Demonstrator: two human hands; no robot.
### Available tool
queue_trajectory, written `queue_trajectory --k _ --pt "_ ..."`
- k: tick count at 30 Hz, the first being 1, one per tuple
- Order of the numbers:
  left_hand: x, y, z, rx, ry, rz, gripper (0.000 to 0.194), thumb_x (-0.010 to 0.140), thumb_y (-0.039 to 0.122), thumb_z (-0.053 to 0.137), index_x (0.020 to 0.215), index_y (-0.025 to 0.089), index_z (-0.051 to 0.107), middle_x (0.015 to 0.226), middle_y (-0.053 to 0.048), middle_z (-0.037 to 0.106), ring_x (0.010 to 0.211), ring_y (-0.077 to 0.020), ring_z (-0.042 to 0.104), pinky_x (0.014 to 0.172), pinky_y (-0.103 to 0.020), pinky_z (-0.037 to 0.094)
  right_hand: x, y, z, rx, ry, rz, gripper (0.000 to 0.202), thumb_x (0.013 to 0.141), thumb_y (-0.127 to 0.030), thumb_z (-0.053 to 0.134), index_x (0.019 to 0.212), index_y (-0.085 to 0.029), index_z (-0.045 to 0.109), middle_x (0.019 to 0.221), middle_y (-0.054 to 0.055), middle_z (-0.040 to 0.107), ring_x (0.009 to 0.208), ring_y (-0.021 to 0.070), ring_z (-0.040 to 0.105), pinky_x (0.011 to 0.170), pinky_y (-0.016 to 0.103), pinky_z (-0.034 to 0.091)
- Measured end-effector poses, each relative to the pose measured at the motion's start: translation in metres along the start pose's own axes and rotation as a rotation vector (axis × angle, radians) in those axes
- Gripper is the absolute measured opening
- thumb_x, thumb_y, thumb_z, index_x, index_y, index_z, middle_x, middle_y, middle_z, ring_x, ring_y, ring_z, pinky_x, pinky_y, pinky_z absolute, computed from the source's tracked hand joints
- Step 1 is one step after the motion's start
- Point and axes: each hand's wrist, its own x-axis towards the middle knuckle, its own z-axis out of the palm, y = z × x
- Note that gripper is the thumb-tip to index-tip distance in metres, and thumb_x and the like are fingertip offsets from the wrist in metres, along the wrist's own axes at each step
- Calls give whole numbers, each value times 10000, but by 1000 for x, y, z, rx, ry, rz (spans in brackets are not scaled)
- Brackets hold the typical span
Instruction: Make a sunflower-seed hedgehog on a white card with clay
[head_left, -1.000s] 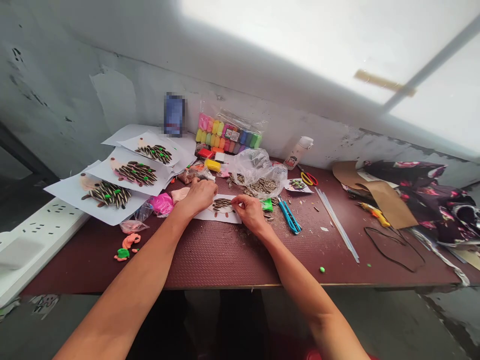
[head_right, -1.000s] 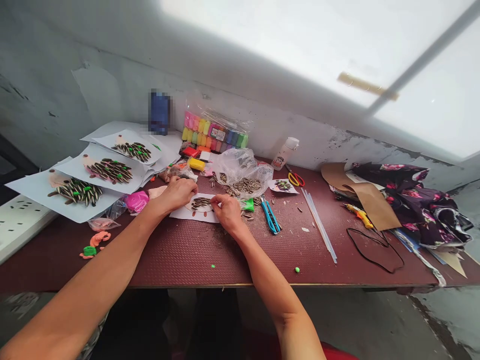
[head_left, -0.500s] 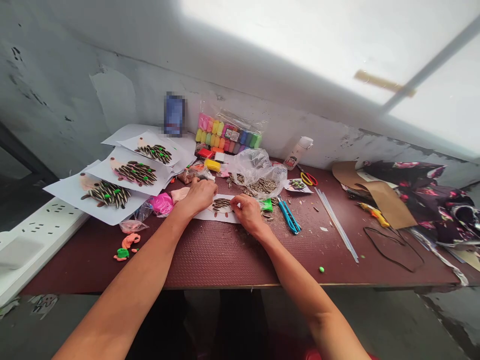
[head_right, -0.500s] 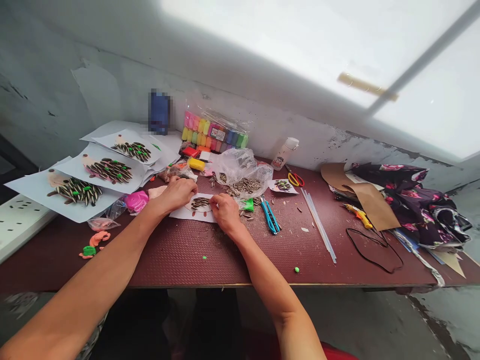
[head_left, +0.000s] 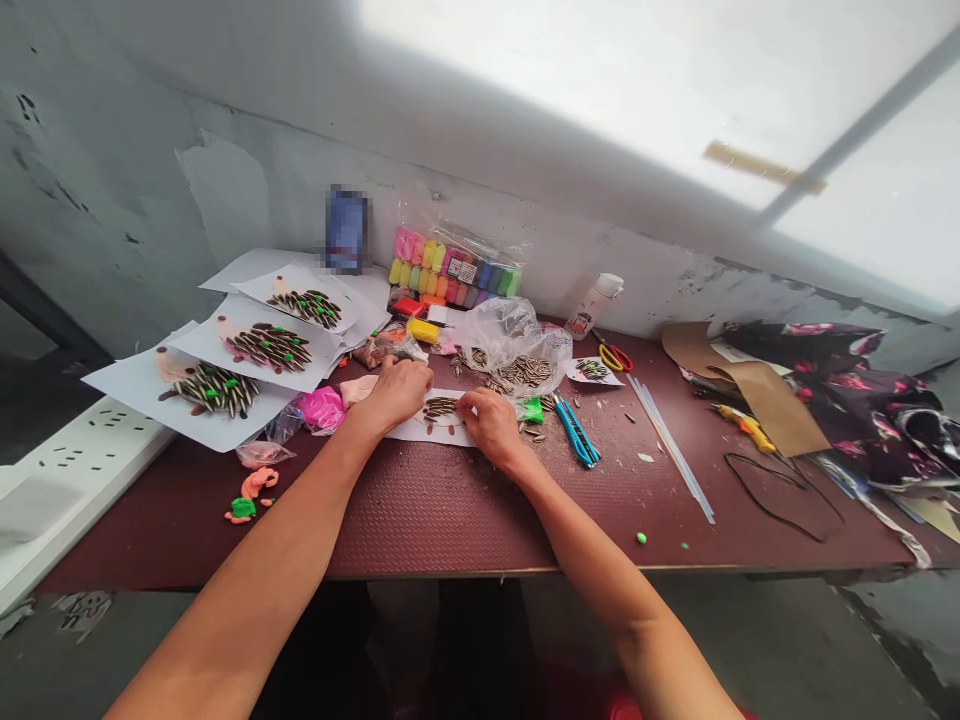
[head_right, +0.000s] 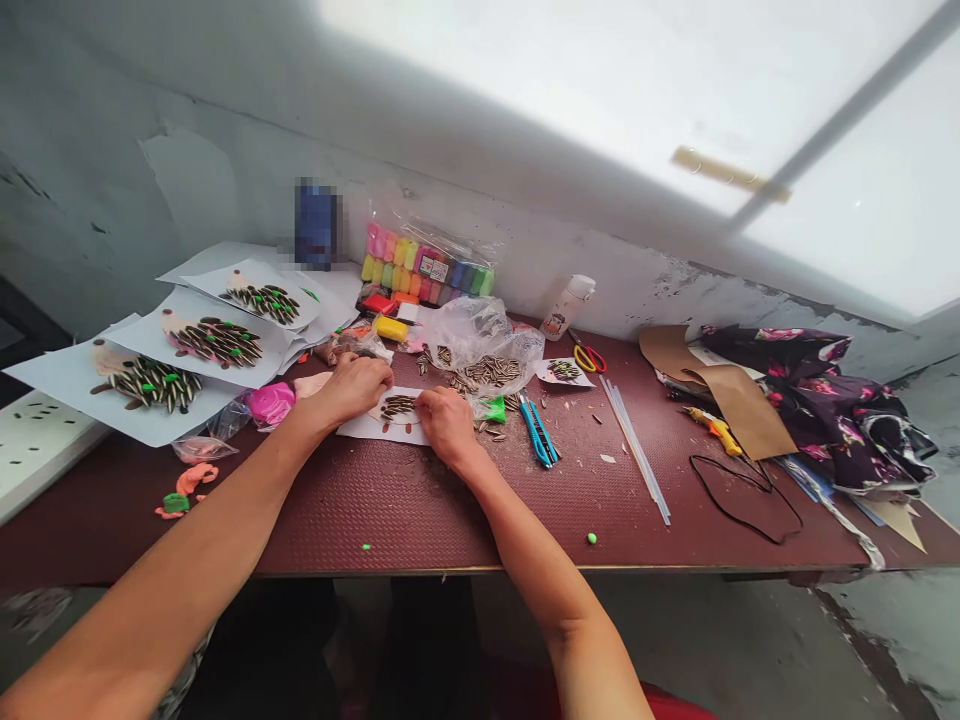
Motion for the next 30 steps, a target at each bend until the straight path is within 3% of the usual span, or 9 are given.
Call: queue_trajectory --k 6,12,15,22,30 --pt "0 -1 1 16 5 -1 298 831 117 474 907 188 754 1024 -135 772 1023 -288 681 977 -451 413 -1 -1 -3 17 8 0 185 927 -202 607 953 -247 784 937 54 709 877 192 626 742 264 414" --pt "1 -1 0 16 -22 -12 305 853 108 468 922 188 754 1047 -133 767 1038 -293 677 965 -442 413 2 17 -16 74 161 72 212 916 -165 568 937 -225 771 914 47 711 817 173 619 718 259 408" --pt "1 -1 0 14 -31 -14 298 856 102 471 923 190 748 1059 -127 761 1040 -298 673 963 -459 410 5 26 -21 38 179 134 196 899 -177 585 937 -223 772 928 51 720 827 185 615 726 272 412" --pt "1 2 -3 39 71 -7 359 879 93 434 1017 176 755 1094 -158 733 1079 -317 641 963 -478 413 11 29 -26 -106 109 243 203 919 -224 608 931 -198 809 957 113 697 943 239 606 793 308 419" --pt "1 2 -2 89 35 -27 321 853 82 489 991 179 762 1150 -135 730 1130 -331 598 940 -473 418 36 27 -29 -335 -29 200 286 971 -244 525 1055 -175 790 1074 127 711 1056 248 600 869 302 412"
